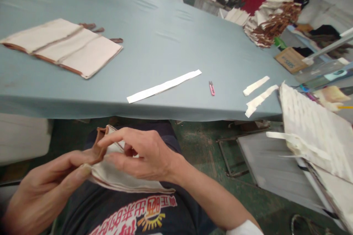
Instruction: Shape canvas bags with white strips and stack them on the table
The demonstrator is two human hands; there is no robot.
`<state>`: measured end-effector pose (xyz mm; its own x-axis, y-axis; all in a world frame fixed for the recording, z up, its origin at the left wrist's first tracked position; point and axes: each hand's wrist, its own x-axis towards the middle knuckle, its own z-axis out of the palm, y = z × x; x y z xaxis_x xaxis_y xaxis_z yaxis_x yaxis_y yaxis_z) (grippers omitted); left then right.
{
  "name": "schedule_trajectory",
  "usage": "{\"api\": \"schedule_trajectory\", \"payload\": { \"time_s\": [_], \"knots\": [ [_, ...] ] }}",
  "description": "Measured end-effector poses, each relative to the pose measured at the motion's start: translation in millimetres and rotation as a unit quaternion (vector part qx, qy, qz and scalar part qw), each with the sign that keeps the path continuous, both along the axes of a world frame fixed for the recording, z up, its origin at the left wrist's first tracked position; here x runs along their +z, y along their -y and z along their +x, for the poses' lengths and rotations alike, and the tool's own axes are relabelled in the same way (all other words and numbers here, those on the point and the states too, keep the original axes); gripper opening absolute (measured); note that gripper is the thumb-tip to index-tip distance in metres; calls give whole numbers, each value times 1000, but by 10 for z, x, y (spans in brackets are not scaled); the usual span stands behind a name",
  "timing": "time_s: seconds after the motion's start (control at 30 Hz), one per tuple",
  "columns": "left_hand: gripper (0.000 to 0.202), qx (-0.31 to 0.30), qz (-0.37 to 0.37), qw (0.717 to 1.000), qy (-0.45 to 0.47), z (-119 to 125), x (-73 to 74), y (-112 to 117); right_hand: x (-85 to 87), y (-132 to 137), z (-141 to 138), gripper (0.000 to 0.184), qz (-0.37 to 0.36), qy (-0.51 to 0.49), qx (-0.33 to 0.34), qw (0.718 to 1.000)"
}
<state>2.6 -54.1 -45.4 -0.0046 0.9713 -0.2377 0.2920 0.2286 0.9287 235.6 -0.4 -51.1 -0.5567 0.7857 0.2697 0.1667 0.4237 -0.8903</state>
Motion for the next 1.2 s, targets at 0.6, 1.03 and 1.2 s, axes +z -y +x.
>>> {"api": "schedule_trajectory", "payload": {
  "time_s": [0.6, 1.03, 1.2],
  "knots": [
    [34, -93, 47, 994, -22, -1, 2, -48, 316, -86, 92, 24, 317, 205, 65, 924],
    [33, -80, 1, 997, 18, 149, 194, -59, 366, -338, 39, 14, 94, 168, 155, 969],
    [35, -102, 5, 995, -14, 130, 161, -105, 448, -431, 23, 13, 19, 221, 187, 957]
  ]
}}
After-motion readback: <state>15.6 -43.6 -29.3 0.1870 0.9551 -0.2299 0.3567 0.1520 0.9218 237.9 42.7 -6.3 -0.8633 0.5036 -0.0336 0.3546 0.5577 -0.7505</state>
